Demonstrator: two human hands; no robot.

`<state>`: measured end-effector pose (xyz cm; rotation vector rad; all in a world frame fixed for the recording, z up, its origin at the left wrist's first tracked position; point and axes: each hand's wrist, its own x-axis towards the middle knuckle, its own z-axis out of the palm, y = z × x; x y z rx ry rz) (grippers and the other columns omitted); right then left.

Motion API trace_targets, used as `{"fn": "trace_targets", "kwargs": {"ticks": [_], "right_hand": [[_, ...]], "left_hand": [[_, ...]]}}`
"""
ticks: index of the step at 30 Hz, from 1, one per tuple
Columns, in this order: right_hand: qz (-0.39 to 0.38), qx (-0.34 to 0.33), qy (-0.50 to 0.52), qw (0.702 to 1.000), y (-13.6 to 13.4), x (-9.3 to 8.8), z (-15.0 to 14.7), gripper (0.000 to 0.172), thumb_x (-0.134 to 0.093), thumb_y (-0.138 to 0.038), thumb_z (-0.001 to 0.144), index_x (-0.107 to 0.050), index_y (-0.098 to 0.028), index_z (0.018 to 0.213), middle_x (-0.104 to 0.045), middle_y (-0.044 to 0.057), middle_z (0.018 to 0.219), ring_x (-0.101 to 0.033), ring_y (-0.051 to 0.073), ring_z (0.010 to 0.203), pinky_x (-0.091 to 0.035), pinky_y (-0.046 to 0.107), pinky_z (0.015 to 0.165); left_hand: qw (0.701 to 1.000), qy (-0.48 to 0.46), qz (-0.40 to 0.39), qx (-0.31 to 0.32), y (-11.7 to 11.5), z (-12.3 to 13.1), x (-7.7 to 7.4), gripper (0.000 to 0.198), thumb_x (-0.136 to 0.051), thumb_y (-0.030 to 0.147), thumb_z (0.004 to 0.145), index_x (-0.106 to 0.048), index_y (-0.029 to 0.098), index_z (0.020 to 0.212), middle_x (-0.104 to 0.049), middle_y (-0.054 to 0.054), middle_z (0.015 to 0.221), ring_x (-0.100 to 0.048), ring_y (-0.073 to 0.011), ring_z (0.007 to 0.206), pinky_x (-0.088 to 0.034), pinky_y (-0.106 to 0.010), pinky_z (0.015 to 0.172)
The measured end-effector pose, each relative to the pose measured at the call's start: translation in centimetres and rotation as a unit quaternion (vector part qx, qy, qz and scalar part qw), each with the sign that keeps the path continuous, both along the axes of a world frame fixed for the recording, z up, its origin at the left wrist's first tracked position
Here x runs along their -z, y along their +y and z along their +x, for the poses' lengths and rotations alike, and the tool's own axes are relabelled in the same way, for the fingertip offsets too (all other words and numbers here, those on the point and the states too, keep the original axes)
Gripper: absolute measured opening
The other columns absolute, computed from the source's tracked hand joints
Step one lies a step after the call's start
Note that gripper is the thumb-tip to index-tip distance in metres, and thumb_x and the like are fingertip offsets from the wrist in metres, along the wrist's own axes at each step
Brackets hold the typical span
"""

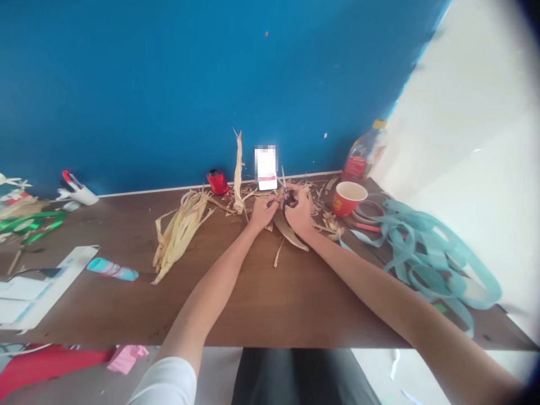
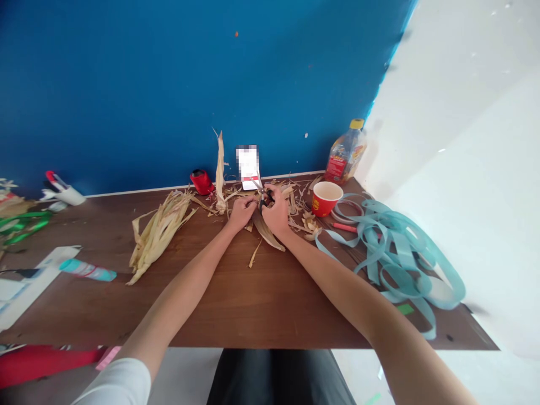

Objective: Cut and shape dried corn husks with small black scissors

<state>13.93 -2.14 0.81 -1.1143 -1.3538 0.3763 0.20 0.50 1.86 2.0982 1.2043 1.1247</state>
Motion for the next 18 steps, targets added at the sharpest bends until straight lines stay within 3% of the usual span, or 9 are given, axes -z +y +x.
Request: {"fn": "trace_targets", "kwargs": {"ticks": [5, 12, 18], "right_hand": [[-0.002, 0.000, 0.007, 1.000, -0.02, -0.05, -0.06, 0.047, -0.058, -0.022, 0.072, -0.058, -0.020, 0.119, -0.066, 0.004, 0.089, -0.063, 0.020, 0.081, -0.052, 0.034, 0.077], [0.001, 0.028, 0.027, 0.999, 0.25, 0.21, 0.11, 0.045, -0.055, -0.018, 0.071, -0.057, -0.020, 0.116, -0.068, 0.006, 0.097, -0.065, 0.021, 0.085, -0.051, 0.036, 0.085], [0.006, 0.059, 0.008, 0.998, 0.03, -0.06, 0.16, 0.046, -0.055, -0.016, 0.068, -0.059, -0.021, 0.113, -0.068, 0.007, 0.104, -0.064, 0.023, 0.094, -0.050, 0.037, 0.089]], "left_hand": [[1.000, -0.003, -0.003, -0.009, 0.03, -0.05, 0.05, 0.024, -0.048, 0.019, 0.083, -0.067, 0.015, 0.069, -0.061, 0.000, 0.063, -0.055, -0.0143, 0.064, -0.043, -0.025, 0.069], [1.000, 0.002, -0.009, 0.023, 0.34, 0.17, -0.02, 0.032, -0.044, 0.033, 0.094, -0.070, 0.016, 0.103, -0.072, -0.007, 0.097, -0.064, -0.0198, 0.091, -0.047, -0.031, 0.088], [0.998, -0.008, -0.044, 0.054, 0.37, 0.41, 0.14, 0.038, -0.037, 0.030, 0.097, -0.064, 0.019, 0.122, -0.072, -0.007, 0.099, -0.065, -0.0204, 0.097, -0.047, -0.035, 0.095]]}}
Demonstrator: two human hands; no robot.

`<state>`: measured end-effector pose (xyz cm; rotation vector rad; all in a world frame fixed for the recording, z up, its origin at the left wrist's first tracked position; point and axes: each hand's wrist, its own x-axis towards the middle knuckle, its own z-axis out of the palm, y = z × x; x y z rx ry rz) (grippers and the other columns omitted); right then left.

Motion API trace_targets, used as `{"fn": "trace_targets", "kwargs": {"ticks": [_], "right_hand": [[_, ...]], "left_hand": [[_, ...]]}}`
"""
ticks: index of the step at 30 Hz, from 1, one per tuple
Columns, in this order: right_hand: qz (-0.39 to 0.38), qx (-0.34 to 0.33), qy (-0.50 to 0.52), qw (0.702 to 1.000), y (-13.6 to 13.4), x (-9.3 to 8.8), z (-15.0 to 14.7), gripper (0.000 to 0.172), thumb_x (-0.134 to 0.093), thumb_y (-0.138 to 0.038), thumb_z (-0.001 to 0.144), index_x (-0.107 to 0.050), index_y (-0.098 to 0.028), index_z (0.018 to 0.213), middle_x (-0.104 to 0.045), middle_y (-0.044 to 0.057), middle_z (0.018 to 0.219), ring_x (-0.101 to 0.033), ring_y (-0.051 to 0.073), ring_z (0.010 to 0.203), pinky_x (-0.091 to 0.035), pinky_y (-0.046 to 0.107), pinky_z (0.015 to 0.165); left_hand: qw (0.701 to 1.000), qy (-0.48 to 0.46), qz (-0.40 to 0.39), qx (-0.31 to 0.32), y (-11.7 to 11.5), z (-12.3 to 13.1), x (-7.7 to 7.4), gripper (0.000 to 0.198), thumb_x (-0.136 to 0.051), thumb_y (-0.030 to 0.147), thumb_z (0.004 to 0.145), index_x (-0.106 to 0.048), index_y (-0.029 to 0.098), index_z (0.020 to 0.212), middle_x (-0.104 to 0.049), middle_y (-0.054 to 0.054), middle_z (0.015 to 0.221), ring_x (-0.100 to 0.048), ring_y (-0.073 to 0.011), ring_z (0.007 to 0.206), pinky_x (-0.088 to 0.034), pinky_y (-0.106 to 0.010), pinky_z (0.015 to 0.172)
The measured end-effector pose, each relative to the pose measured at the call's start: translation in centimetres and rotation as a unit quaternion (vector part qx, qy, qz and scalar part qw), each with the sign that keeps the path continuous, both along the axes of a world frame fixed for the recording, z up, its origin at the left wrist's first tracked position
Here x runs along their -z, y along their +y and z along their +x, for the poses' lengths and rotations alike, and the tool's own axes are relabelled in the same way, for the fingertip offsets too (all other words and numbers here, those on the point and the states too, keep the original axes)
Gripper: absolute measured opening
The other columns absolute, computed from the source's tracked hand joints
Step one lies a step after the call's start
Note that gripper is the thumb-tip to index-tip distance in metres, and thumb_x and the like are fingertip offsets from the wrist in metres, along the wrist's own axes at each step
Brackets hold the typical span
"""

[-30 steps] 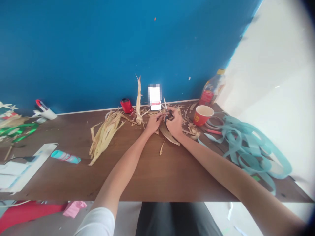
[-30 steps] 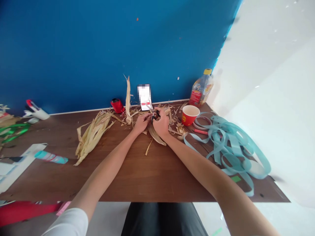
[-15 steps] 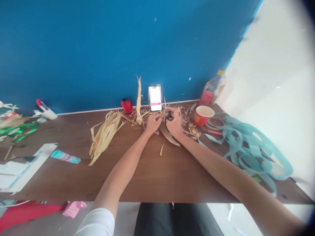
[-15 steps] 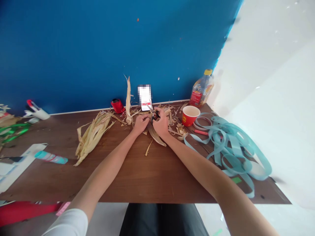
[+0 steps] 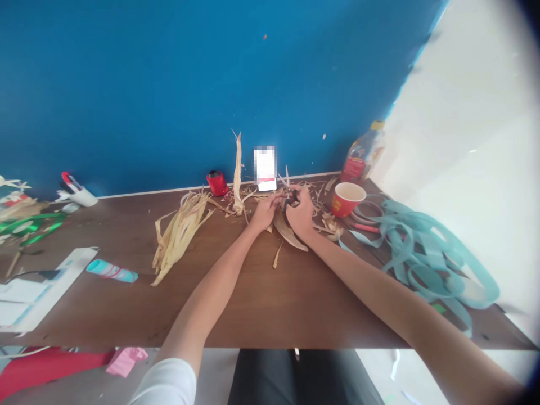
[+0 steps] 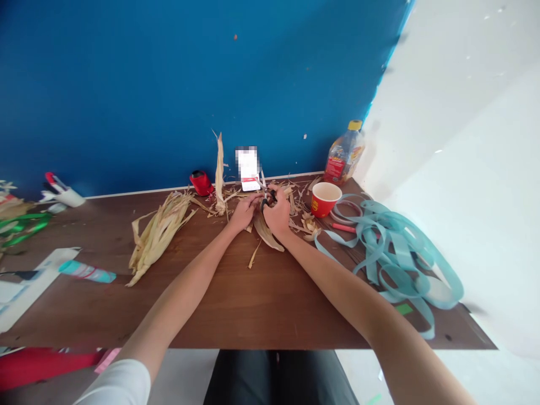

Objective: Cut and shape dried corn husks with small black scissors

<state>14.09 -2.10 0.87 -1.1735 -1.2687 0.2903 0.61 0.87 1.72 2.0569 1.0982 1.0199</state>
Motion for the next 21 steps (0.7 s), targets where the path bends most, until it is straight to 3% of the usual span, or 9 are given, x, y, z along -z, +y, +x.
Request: {"fn": "trace_targets", "kwargs": {"ticks": [6, 13, 21], "right_hand": [[-0.013, -0.004, -0.006, 1.000, 0.08, 0.12, -0.10, 0.045, -0.057, -0.018, 0.068, -0.061, -0.020, 0.113, -0.068, 0.008, 0.104, -0.064, 0.024, 0.092, -0.050, 0.037, 0.086], [-0.020, -0.017, -0.002, 1.000, 0.14, 0.11, -0.13, 0.045, -0.056, -0.018, 0.070, -0.059, -0.019, 0.114, -0.069, 0.008, 0.101, -0.065, 0.024, 0.092, -0.049, 0.037, 0.088], [-0.028, -0.068, 0.018, 0.997, 0.28, 0.23, -0.12, 0.050, -0.057, -0.019, 0.070, -0.057, -0.019, 0.120, -0.068, 0.008, 0.102, -0.065, 0.021, 0.087, -0.052, 0.035, 0.080]], "left_hand": [[0.999, -0.033, 0.004, 0.013, 0.16, 0.09, 0.44, 0.043, -0.042, 0.038, 0.096, -0.058, 0.018, 0.130, -0.070, -0.010, 0.114, -0.063, -0.0231, 0.106, -0.044, -0.039, 0.101], [0.999, -0.030, -0.004, 0.014, 0.62, -0.08, 0.99, 0.051, -0.037, 0.047, 0.096, -0.055, 0.016, 0.133, -0.070, -0.010, 0.098, -0.063, -0.0236, 0.092, -0.046, -0.041, 0.094], [0.998, -0.056, -0.022, 0.023, 0.36, -0.25, 1.01, 0.052, -0.038, 0.046, 0.096, -0.046, 0.017, 0.139, -0.065, -0.005, 0.081, -0.059, -0.0178, 0.072, -0.048, -0.034, 0.080]]}}
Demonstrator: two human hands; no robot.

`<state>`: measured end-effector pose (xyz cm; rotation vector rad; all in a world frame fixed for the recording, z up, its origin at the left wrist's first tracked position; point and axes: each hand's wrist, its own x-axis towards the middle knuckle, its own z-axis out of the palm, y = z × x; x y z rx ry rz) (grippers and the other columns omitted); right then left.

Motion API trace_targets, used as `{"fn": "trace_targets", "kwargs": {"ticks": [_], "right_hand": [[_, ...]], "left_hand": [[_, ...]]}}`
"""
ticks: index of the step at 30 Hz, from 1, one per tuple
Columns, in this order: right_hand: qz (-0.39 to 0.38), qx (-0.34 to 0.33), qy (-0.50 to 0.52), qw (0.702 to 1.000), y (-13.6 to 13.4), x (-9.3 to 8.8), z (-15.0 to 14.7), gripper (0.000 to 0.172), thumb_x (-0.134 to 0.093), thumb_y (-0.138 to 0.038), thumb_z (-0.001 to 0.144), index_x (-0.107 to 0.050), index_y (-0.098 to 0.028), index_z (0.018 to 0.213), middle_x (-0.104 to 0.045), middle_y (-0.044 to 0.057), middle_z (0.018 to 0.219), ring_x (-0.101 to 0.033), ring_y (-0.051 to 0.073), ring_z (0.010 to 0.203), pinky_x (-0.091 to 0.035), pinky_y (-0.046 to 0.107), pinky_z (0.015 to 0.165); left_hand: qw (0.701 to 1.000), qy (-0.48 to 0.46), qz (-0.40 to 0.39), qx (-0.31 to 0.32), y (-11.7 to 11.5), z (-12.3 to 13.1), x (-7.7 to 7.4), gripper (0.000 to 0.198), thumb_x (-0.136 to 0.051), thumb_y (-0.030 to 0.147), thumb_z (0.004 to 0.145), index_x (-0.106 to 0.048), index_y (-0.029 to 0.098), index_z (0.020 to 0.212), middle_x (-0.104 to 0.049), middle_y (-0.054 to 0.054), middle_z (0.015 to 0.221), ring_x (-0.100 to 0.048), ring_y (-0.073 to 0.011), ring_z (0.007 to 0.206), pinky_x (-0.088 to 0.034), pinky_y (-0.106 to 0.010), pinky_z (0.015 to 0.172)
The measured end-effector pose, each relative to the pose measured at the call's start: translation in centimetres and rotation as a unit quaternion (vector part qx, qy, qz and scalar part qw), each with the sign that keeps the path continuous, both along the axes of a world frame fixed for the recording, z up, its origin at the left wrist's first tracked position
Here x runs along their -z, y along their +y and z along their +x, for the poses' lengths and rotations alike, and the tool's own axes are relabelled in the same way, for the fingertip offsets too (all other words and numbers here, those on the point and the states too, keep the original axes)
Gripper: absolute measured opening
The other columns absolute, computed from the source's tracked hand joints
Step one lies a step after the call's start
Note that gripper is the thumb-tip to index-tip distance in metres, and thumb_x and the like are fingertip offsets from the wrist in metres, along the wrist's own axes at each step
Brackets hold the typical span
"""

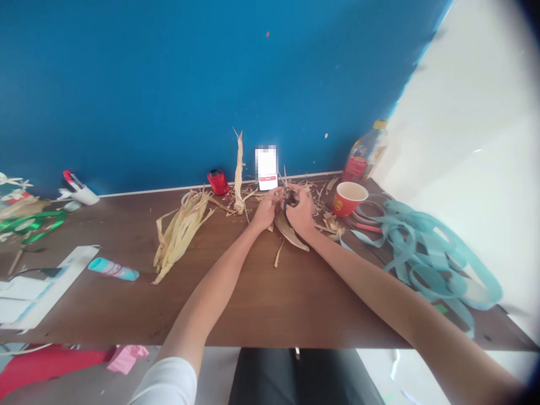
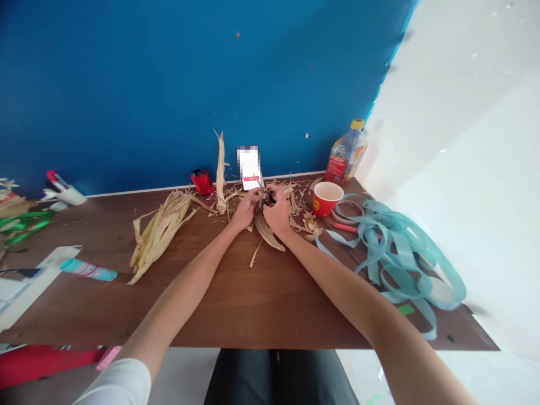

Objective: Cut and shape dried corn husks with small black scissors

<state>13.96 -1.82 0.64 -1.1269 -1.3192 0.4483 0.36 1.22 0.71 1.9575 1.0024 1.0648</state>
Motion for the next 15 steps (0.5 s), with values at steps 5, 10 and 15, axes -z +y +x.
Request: {"fn": "trace_targets", "kwargs": {"ticks": [5, 10, 15], "right_hand": [[0.002, -0.017, 0.002, 1.000, 0.08, 0.10, -0.07, 0.051, -0.059, -0.019, 0.069, -0.057, -0.019, 0.121, -0.068, 0.007, 0.100, -0.065, 0.021, 0.088, -0.052, 0.036, 0.082], [0.003, 0.006, 0.025, 1.000, 0.10, 0.13, 0.02, 0.048, -0.058, -0.019, 0.070, -0.057, -0.020, 0.118, -0.069, 0.005, 0.093, -0.066, 0.020, 0.082, -0.052, 0.035, 0.080], [-0.008, 0.045, 0.060, 0.997, 0.42, 0.40, 0.33, 0.040, -0.057, -0.021, 0.072, -0.058, -0.020, 0.112, -0.070, 0.003, 0.083, -0.066, 0.021, 0.077, -0.053, 0.037, 0.077]], "left_hand": [[1.000, -0.018, -0.008, 0.002, -0.15, 0.11, -0.15, 0.053, -0.038, 0.048, 0.096, -0.046, 0.016, 0.137, -0.066, -0.006, 0.082, -0.062, -0.0198, 0.080, -0.048, -0.035, 0.085], [0.999, -0.032, -0.033, -0.021, -0.42, 0.32, -0.52, 0.044, -0.041, 0.045, 0.096, -0.054, 0.017, 0.127, -0.065, -0.005, 0.080, -0.061, -0.0169, 0.071, -0.049, -0.032, 0.078], [0.999, -0.015, -0.036, -0.031, -0.35, 0.47, -0.57, 0.033, -0.059, 0.029, 0.085, -0.060, 0.014, 0.114, -0.068, -0.008, 0.091, -0.062, -0.0160, 0.075, -0.050, -0.029, 0.074]]}}
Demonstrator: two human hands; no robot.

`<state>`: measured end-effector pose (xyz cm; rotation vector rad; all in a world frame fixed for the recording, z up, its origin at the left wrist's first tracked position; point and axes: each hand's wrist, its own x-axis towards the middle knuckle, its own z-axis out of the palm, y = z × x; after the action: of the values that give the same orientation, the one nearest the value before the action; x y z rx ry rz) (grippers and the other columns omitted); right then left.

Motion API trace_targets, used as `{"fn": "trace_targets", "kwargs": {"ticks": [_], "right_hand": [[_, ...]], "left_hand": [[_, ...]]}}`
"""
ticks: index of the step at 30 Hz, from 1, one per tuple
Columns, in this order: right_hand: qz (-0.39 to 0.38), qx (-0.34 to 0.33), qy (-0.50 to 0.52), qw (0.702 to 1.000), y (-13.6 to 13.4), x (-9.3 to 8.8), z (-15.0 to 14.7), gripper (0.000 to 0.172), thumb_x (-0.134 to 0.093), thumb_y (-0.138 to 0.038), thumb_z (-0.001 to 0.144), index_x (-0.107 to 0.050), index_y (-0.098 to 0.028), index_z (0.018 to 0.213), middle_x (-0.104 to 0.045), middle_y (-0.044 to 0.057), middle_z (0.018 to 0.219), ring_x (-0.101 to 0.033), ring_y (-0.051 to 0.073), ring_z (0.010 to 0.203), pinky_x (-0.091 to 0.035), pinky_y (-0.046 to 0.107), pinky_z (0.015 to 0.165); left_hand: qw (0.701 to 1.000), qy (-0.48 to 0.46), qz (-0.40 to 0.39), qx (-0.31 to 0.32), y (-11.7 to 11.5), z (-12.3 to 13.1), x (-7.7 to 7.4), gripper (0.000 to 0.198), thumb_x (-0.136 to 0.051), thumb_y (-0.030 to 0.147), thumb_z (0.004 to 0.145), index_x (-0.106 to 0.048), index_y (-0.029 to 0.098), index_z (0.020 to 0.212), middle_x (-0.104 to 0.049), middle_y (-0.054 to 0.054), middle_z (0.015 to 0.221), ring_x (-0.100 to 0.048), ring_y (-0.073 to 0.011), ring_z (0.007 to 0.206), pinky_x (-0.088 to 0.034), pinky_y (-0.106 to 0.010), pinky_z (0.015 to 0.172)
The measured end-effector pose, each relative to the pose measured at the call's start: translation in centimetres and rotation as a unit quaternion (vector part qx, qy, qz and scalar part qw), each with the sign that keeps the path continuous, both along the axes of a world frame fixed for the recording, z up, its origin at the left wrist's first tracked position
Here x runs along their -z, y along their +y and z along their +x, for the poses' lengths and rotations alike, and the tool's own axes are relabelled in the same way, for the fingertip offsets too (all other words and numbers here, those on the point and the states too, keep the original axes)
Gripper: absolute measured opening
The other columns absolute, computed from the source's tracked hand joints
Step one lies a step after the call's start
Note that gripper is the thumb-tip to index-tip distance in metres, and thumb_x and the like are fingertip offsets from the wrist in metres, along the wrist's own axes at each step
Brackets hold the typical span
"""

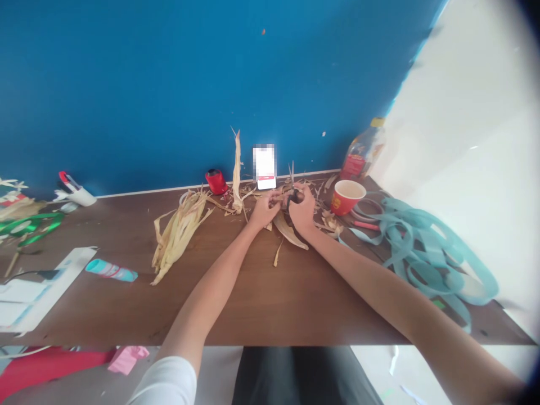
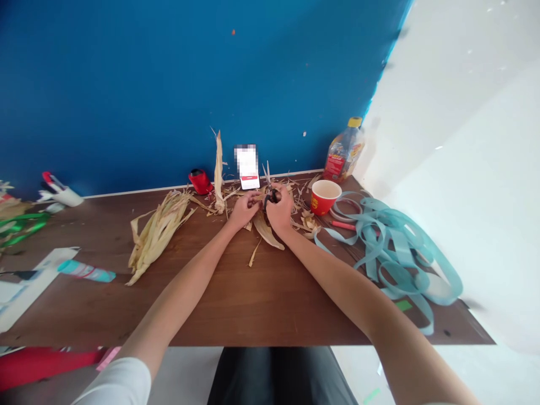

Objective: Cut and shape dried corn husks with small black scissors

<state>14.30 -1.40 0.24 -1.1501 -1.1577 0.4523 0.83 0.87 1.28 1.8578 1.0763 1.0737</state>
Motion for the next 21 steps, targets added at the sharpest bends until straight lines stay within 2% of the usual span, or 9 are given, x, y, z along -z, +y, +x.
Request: {"fn": "trace_targets", "kwargs": {"ticks": [3, 7, 15, 21], "right_hand": [[-0.007, -0.013, 0.009, 1.000, 0.19, 0.19, 0.04, 0.041, -0.058, -0.023, 0.074, -0.057, -0.020, 0.114, -0.070, 0.002, 0.079, -0.065, 0.021, 0.071, -0.054, 0.036, 0.072], [-0.007, -0.030, 0.016, 0.999, 0.15, 0.14, -0.06, 0.045, -0.059, -0.023, 0.073, -0.056, -0.020, 0.118, -0.070, 0.002, 0.079, -0.065, 0.020, 0.070, -0.054, 0.035, 0.070], [0.001, -0.018, -0.007, 1.000, -0.16, -0.09, -0.27, 0.045, -0.061, -0.022, 0.071, -0.059, -0.019, 0.115, -0.071, 0.004, 0.088, -0.067, 0.021, 0.079, -0.053, 0.036, 0.080], [-0.001, -0.005, -0.048, 0.999, -0.51, -0.61, -0.26, 0.042, -0.062, -0.020, 0.068, -0.063, -0.019, 0.111, -0.071, 0.005, 0.091, -0.067, 0.021, 0.082, -0.052, 0.034, 0.079]], "left_hand": [[0.999, 0.029, 0.020, 0.007, 0.16, -0.04, 0.16, 0.022, -0.054, 0.028, 0.086, -0.065, 0.014, 0.101, -0.068, -0.007, 0.085, -0.061, -0.0160, 0.073, -0.050, -0.028, 0.071], [0.998, 0.054, 0.026, -0.001, 0.27, -0.18, 0.28, 0.022, -0.045, 0.024, 0.090, -0.065, 0.015, 0.090, -0.066, -0.004, 0.074, -0.057, -0.0145, 0.062, -0.048, -0.027, 0.064], [0.999, 0.023, 0.039, -0.023, 0.29, -0.36, 0.32, 0.018, -0.044, 0.023, 0.091, -0.060, 0.018, 0.085, -0.060, 0.000, 0.067, -0.055, -0.0137, 0.062, -0.047, -0.027, 0.067], [1.000, -0.006, 0.025, -0.014, 0.12, -0.29, 0.10, 0.013, -0.047, 0.026, 0.089, -0.057, 0.019, 0.085, -0.057, 0.001, 0.067, -0.053, -0.0130, 0.063, -0.044, -0.025, 0.065]]}}
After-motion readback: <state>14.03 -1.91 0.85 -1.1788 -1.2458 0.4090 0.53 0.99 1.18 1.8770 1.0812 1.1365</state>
